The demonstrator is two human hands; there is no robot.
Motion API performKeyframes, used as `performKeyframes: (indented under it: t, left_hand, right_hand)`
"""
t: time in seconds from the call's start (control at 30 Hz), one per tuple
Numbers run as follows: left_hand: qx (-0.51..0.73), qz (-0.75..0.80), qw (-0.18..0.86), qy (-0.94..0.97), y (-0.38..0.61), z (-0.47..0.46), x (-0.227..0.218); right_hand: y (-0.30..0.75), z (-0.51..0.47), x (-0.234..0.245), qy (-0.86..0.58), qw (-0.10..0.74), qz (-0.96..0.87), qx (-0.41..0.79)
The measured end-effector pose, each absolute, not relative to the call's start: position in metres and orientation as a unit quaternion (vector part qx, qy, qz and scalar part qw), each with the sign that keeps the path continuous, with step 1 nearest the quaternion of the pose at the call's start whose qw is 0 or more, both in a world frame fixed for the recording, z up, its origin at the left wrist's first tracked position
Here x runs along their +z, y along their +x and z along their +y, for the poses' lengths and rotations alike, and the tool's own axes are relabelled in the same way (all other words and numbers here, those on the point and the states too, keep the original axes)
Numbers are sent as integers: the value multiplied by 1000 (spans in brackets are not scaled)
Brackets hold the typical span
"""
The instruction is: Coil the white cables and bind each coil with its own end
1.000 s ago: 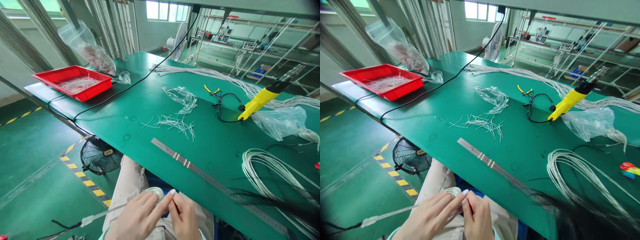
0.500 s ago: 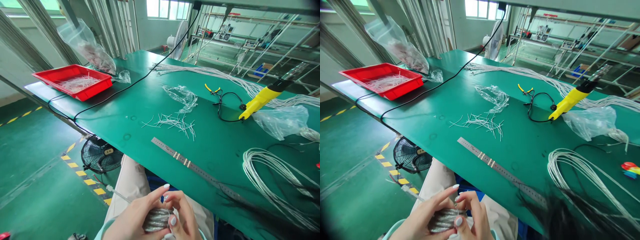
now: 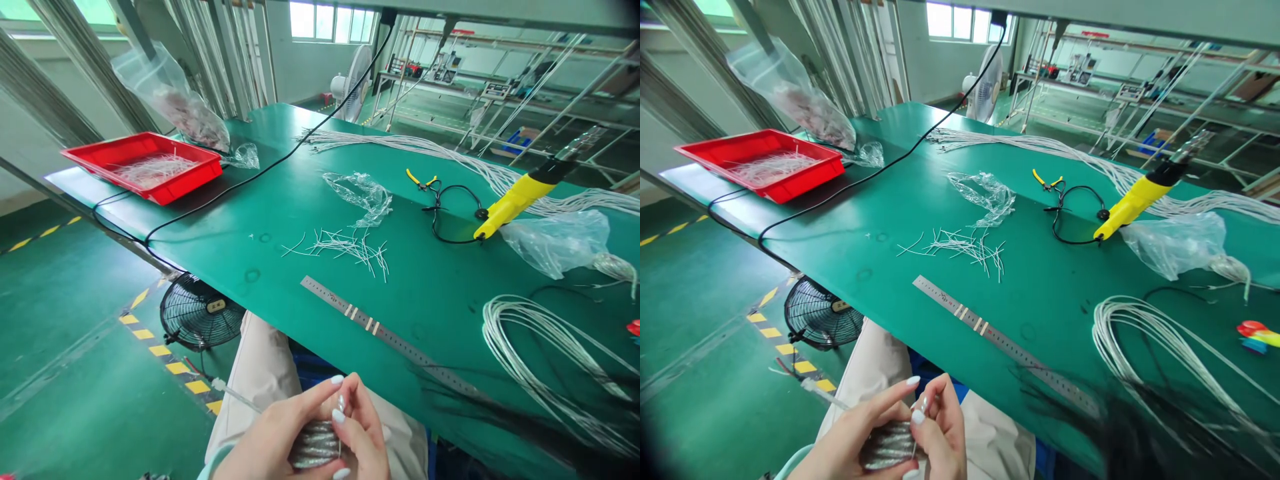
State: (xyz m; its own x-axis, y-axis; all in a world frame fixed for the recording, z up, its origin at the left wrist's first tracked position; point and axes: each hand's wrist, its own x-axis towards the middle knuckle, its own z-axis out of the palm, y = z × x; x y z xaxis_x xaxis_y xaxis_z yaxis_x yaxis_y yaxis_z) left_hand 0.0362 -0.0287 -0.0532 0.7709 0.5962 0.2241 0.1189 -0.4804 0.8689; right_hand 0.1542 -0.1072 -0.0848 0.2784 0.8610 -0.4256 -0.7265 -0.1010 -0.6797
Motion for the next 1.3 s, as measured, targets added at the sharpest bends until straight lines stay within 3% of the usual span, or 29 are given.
performKeyframes:
  t: [0.23,0.37,0.53,0.6,0.7,0.97,1.17,1.3]
  left_hand:
    - [272,221,530,773,41,-28,-50]
    - [316,344,625,625,41,-18,-53]
    - [369,485,722,328,48,11,-48]
    - [375,488,745,257,49,26,-48]
    - [364,483,759,239,48,47,-54]
    - [279,430,726,459,65,109,-52]
    - [240,365,639,633,109,167,-19]
    - [196,363,564,715,133,196,-36]
  right_hand:
    - [158,-108,-108,-411,663,-131,612]
    - [171,-109,-107,-454,631,-253,577]
    - [192,-110,-89,-602,377,-424,561]
    - [199,-109,-85,-621,321,-427,573]
    - [207,-108,-85,-631,339,-386,581]
    - [227,-101,-84,-687,428,-401,429]
    - [248,-71,-91,-710,465,-458,264]
    - [259,-52,-97,-723,465,-456,231]
